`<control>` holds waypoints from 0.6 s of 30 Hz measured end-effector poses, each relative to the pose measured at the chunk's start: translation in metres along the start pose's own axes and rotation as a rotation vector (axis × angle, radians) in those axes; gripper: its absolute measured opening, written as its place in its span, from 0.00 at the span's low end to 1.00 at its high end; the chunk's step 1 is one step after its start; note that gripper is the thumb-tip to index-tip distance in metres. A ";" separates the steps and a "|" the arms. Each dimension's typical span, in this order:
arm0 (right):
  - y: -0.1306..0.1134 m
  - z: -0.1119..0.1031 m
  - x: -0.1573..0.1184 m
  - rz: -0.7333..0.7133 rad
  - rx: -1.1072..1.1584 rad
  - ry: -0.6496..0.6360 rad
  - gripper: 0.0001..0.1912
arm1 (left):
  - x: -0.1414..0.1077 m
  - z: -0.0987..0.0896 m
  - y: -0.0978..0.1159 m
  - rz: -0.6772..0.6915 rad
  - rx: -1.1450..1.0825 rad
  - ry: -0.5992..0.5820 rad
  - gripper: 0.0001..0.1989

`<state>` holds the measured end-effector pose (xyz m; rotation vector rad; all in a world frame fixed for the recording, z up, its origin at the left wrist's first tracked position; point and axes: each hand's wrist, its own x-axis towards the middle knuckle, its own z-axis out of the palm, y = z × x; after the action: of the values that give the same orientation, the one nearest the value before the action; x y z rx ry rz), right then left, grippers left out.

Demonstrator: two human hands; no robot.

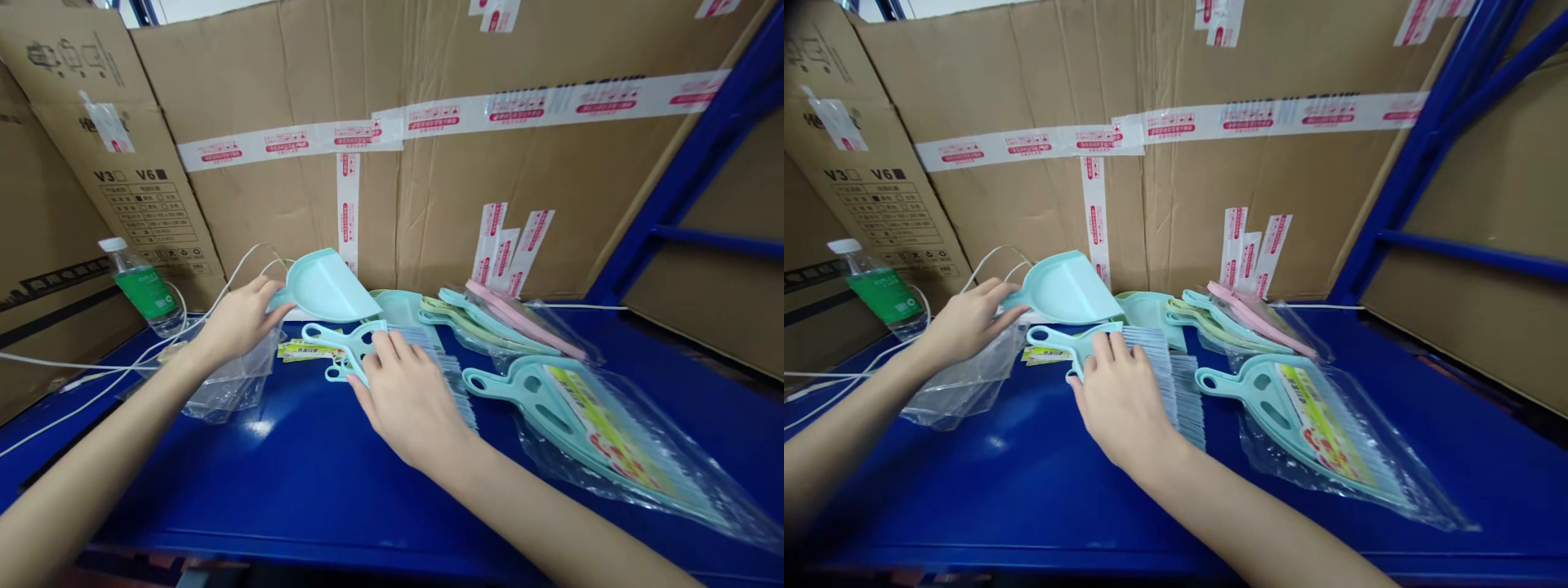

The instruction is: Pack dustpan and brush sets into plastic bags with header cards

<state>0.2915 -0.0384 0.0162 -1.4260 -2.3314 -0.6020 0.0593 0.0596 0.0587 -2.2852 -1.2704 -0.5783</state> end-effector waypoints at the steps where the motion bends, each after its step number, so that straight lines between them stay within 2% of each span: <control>1: 0.000 0.001 -0.001 0.027 -0.009 -0.033 0.17 | 0.012 0.000 0.002 0.019 0.001 -0.023 0.21; 5: 0.000 0.005 -0.004 0.111 -0.055 -0.128 0.15 | 0.061 0.007 0.016 0.149 -0.067 -0.190 0.19; 9: -0.001 0.004 -0.004 0.135 -0.035 -0.256 0.15 | 0.093 0.025 0.032 0.260 -0.095 -0.380 0.18; 13: -0.004 0.003 -0.004 0.144 -0.035 -0.378 0.16 | 0.112 0.042 0.045 0.352 -0.101 -0.427 0.16; 18: 0.002 -0.002 -0.006 0.120 -0.040 -0.378 0.14 | 0.130 0.056 0.059 0.368 -0.078 -0.479 0.16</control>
<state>0.2962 -0.0437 0.0153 -1.8174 -2.4958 -0.3721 0.1813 0.1514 0.0757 -2.7355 -0.9839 0.0559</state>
